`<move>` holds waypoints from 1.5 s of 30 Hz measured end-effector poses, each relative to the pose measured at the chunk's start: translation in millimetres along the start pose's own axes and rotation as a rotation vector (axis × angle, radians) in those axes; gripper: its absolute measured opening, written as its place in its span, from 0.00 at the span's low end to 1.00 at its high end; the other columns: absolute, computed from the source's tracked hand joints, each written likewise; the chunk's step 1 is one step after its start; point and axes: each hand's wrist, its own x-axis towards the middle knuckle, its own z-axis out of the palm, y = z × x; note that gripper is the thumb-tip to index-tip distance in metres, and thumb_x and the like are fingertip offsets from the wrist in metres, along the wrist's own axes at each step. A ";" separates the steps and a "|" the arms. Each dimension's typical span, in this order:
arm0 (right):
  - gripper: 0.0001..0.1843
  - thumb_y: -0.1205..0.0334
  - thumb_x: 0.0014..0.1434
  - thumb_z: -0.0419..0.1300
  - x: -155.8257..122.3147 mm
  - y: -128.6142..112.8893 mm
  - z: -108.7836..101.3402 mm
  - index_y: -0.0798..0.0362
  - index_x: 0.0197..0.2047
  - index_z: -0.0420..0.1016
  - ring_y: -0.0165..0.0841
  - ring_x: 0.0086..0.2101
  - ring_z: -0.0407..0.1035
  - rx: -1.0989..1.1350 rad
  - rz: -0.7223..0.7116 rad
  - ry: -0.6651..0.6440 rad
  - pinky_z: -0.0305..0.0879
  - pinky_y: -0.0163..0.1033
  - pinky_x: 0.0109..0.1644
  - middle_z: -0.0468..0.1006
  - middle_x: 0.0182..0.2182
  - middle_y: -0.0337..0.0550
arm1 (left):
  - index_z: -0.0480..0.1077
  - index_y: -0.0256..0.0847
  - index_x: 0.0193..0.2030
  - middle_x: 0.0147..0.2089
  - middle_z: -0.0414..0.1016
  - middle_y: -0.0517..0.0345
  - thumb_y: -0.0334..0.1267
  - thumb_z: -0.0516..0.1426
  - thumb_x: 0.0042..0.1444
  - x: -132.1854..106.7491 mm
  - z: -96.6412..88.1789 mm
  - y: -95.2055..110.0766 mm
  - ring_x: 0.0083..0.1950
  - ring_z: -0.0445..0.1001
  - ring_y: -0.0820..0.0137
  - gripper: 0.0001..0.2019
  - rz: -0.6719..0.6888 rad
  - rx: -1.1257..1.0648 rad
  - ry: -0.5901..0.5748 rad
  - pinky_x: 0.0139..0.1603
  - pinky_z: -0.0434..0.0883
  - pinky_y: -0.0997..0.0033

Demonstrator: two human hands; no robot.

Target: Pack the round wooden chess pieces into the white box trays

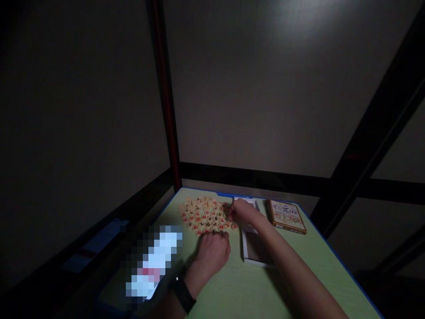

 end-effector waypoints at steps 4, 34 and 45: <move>0.13 0.67 0.57 0.57 25.8 -19.8 -0.8 0.53 0.39 0.83 0.43 0.41 0.77 -0.107 0.083 0.069 0.63 0.36 0.40 0.83 0.39 0.55 | 0.73 0.32 0.44 0.38 0.78 0.41 0.29 0.48 0.61 -1.0 -3.3 0.7 0.43 0.78 0.58 0.13 -0.004 -0.009 -0.011 0.43 0.73 0.60; 0.14 0.78 0.45 0.55 58.3 -59.9 35.1 0.54 0.27 0.78 0.30 0.33 0.71 -0.005 -0.218 0.079 0.57 0.30 0.36 0.80 0.30 0.40 | 0.71 0.33 0.47 0.40 0.78 0.40 0.29 0.47 0.61 -1.7 -9.0 0.2 0.45 0.77 0.58 0.13 0.011 -0.035 -0.046 0.43 0.71 0.61; 0.12 0.71 0.54 0.54 73.3 -64.8 27.8 0.57 0.37 0.79 0.41 0.40 0.74 -0.198 -0.113 0.063 0.62 0.37 0.40 0.80 0.41 0.57 | 0.71 0.33 0.48 0.42 0.77 0.40 0.30 0.47 0.61 -2.1 -9.5 0.9 0.47 0.76 0.56 0.14 0.003 -0.054 -0.077 0.47 0.71 0.57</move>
